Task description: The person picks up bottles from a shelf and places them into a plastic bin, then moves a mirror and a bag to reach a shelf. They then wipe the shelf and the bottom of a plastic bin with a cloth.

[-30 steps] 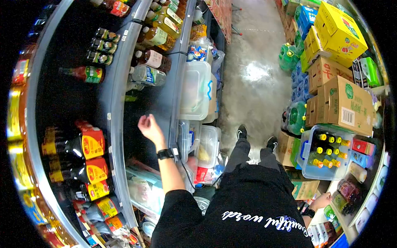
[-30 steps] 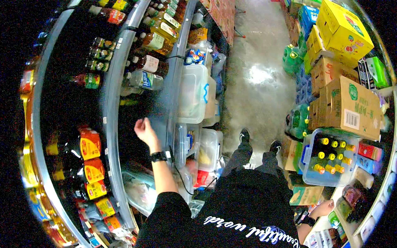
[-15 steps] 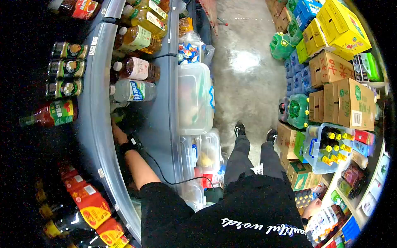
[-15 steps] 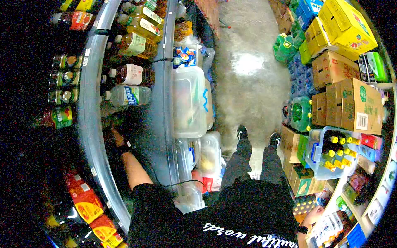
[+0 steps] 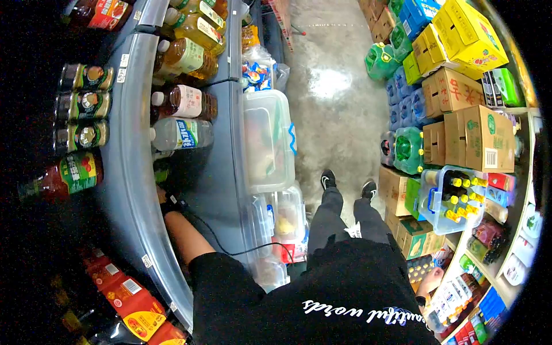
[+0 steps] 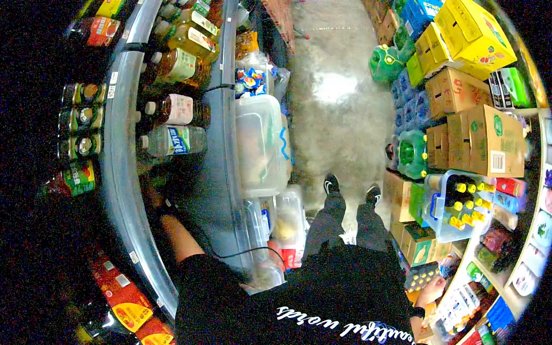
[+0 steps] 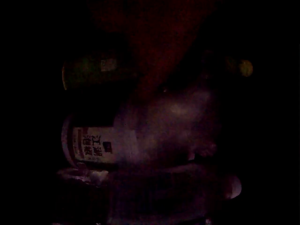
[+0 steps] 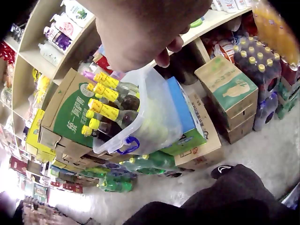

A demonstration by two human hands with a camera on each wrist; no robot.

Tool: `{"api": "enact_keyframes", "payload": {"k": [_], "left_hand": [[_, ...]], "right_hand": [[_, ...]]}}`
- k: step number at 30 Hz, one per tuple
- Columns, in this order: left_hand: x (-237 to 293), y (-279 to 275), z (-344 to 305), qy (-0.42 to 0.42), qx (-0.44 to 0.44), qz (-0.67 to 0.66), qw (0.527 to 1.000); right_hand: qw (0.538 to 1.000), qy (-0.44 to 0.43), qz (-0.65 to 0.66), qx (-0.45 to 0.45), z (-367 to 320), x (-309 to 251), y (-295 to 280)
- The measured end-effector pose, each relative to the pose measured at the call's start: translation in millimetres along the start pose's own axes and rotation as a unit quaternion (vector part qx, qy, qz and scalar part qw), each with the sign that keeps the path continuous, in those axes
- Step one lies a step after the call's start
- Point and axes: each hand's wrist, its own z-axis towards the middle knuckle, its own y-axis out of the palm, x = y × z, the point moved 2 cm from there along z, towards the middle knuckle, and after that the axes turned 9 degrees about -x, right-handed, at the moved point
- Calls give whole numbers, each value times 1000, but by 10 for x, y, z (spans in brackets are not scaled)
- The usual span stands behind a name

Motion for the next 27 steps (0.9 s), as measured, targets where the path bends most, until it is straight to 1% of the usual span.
{"api": "enact_keyframes", "payload": {"k": [1,5,8,9,11,12,13,15,16,17,18,20,21,23,24,25,26,27], "left_hand": [[22,-20,-32,-3,5,-7,1000],[197,-85,-271,-11,16,-37,999],[413,-188,-548,-11,7,-63,998],[499,-227,-653,-6,0,-76,997],[687,-323,-864,-1,-23,-108,994],[831,-380,-1005,-13,-26,-132,991],[1013,-468,-1159,-38,-21,-163,986],[1554,-685,-1563,-117,74,-217,966],[1626,-704,-1706,-95,66,-250,961],[1653,-726,-1843,-73,59,-282,955],[1784,-797,-2014,-62,54,-295,952],[2051,-940,-2357,-42,45,-321,945],[2087,-936,-2514,-19,48,-346,937],[2156,-949,-2826,11,30,-391,920],[2125,-913,-2984,51,26,-374,926],[2302,-1003,-3155,86,21,-358,929],[2522,-1118,-3362,121,15,-342,932],[2687,-1193,-3541,145,-14,-340,929]], "right_hand": [[1000,-1,11,-15,27,27,-13],[999,-19,41,-4,200,126,27],[997,2,77,-14,283,124,70],[996,42,53,-51,276,-24,1],[993,-12,118,-14,263,-52,83],[988,-39,151,6,264,-87,121],[984,-12,173,-28,230,-261,53],[981,-33,186,-44,285,-372,80],[979,-44,192,-52,321,-371,98],[970,-54,231,-49,442,-243,266],[966,-58,246,-56,480,-256,284],[958,-65,272,-68,539,-428,250],[952,-86,285,-76,568,-514,215],[915,-148,358,-108,523,-759,129],[894,-179,393,-124,524,-868,66],[889,-216,367,-167,554,-944,-14],[883,-284,333,-168,537,-1100,-153],[872,-352,297,-167,499,-1325,-318]]}}
